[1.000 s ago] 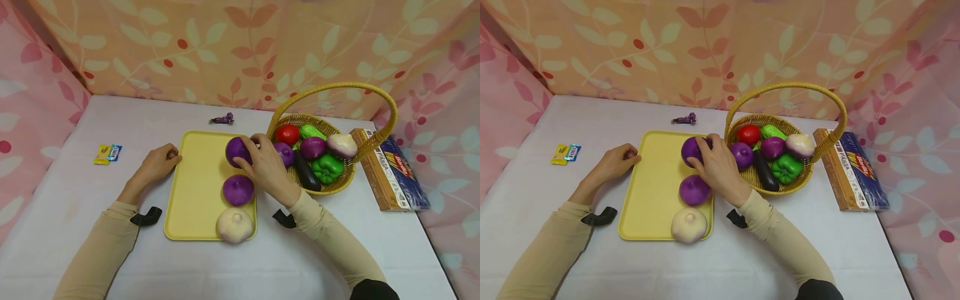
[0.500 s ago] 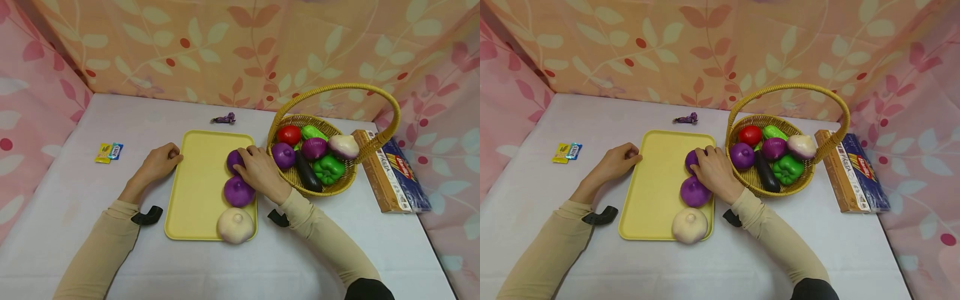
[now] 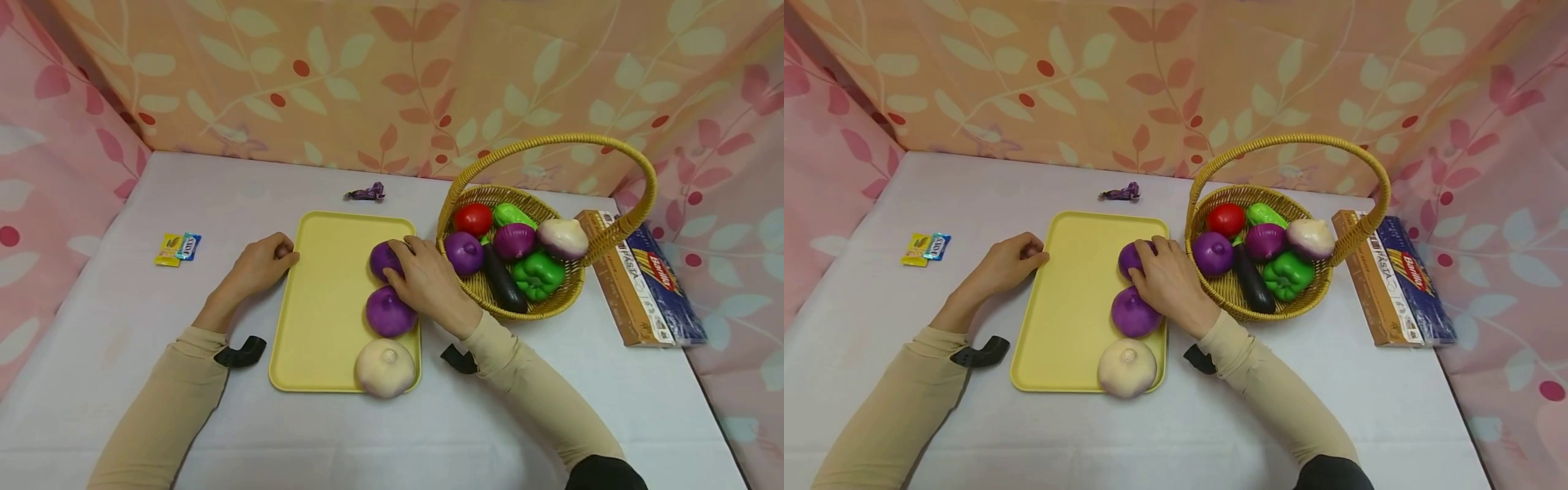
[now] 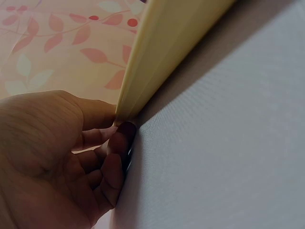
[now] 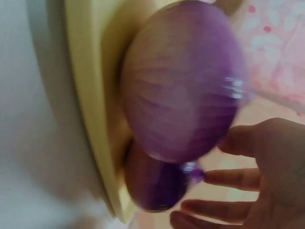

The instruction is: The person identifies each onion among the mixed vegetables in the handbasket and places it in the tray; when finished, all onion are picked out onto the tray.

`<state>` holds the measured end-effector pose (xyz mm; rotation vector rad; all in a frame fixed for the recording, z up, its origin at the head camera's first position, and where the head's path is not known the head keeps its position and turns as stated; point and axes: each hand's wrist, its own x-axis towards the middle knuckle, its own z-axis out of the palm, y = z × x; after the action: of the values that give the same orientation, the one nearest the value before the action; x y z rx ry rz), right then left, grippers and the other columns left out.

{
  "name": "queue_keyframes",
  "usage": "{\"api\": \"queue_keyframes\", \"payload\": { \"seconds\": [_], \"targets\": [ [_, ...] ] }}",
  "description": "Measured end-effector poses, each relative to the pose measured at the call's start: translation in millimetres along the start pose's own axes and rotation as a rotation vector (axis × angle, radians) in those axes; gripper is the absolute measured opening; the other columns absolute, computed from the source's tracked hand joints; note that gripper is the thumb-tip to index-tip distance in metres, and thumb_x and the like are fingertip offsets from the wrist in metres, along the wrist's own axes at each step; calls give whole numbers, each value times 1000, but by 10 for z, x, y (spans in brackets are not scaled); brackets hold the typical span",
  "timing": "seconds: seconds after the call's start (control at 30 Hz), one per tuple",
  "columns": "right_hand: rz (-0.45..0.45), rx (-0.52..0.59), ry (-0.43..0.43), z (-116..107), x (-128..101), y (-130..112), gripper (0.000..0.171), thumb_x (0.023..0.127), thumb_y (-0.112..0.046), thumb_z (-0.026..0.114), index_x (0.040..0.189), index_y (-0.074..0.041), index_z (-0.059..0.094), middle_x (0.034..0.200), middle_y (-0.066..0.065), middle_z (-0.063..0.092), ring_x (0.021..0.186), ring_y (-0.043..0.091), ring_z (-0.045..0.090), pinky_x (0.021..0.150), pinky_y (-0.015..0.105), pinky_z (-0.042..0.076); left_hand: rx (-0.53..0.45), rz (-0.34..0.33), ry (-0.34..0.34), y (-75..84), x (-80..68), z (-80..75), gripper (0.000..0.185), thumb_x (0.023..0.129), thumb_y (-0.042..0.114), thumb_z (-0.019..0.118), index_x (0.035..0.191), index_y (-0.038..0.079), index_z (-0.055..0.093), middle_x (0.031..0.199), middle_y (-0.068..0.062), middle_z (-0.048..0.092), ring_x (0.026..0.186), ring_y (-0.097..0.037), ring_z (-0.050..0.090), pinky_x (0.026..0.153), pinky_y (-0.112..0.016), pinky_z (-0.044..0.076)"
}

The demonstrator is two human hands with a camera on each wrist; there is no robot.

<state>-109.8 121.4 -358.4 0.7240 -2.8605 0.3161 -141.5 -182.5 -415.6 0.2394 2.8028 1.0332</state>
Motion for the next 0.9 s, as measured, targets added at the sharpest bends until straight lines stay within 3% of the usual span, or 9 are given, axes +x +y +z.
{"api": "queue_keyframes", "payload": {
  "seconds": [0.1, 0.2, 0.3, 0.4, 0.57, 0.67, 0.77, 0.9],
  "targets": [
    [-1, 42, 89, -143, -70, 37, 37, 92, -26, 65, 124, -7, 63, 124, 18, 62, 111, 34, 61, 88, 49, 53, -1, 2, 1, 0, -5, 1, 25, 99, 22, 54, 111, 0, 59, 98, -16, 64, 84, -27, 57, 75, -35, 40],
    [-18, 54, 246, -319, -179, 160, 30, 91, -21, 65, 117, -5, 67, 114, 15, 68, 103, 31, 65, 85, 45, 54, -3, 4, 4, 6, -9, -3, 25, 99, 21, 54, 110, 0, 59, 98, -16, 64, 84, -27, 57, 75, -35, 40],
    [6, 37, 395, -482, -298, 389, 24, 89, -17, 64, 108, -3, 70, 100, 15, 72, 89, 30, 68, 73, 44, 55, -5, 3, 5, 11, -12, -7, 24, 99, 21, 54, 110, 1, 59, 97, -16, 64, 84, -27, 56, 75, -35, 39],
    [83, -3, 468, -602, -385, 720, 27, 86, -15, 63, 108, 0, 68, 100, 20, 70, 91, 37, 64, 76, 48, 51, -3, 1, 3, 9, -12, -11, 24, 99, 21, 54, 110, 1, 59, 97, -16, 64, 84, -27, 57, 75, -34, 39],
    [140, -133, 404, -698, -437, 1288, 43, 84, -9, 63, 122, 9, 58, 117, 35, 56, 113, 51, 52, 104, 58, 38, 4, -8, -2, 6, -8, -22, 25, 99, 22, 54, 111, 1, 59, 98, -15, 64, 84, -27, 57, 74, -34, 39],
    [136, -221, 322, -688, -452, 1479, 45, 83, -8, 64, 122, 13, 54, 116, 42, 53, 115, 59, 47, 110, 62, 31, 6, -17, -7, -3, -12, -18, 25, 99, 22, 54, 112, 1, 59, 98, -15, 64, 84, -27, 56, 74, -34, 39],
    [153, -292, 260, -666, -468, 1555, 32, 83, -8, 62, 106, 14, 56, 99, 41, 53, 102, 59, 48, 103, 60, 34, 3, -20, -9, -2, -13, -6, 26, 99, 22, 54, 112, 1, 59, 98, -15, 64, 84, -26, 56, 74, -34, 40],
    [185, -341, 244, -642, -481, 1591, 17, 84, -6, 56, 89, 11, 54, 86, 36, 51, 86, 56, 46, 87, 60, 35, 2, -18, -4, 6, -7, 0, 26, 99, 23, 54, 112, 1, 59, 98, -15, 64, 84, -26, 57, 74, -34, 40]
  ]
}}
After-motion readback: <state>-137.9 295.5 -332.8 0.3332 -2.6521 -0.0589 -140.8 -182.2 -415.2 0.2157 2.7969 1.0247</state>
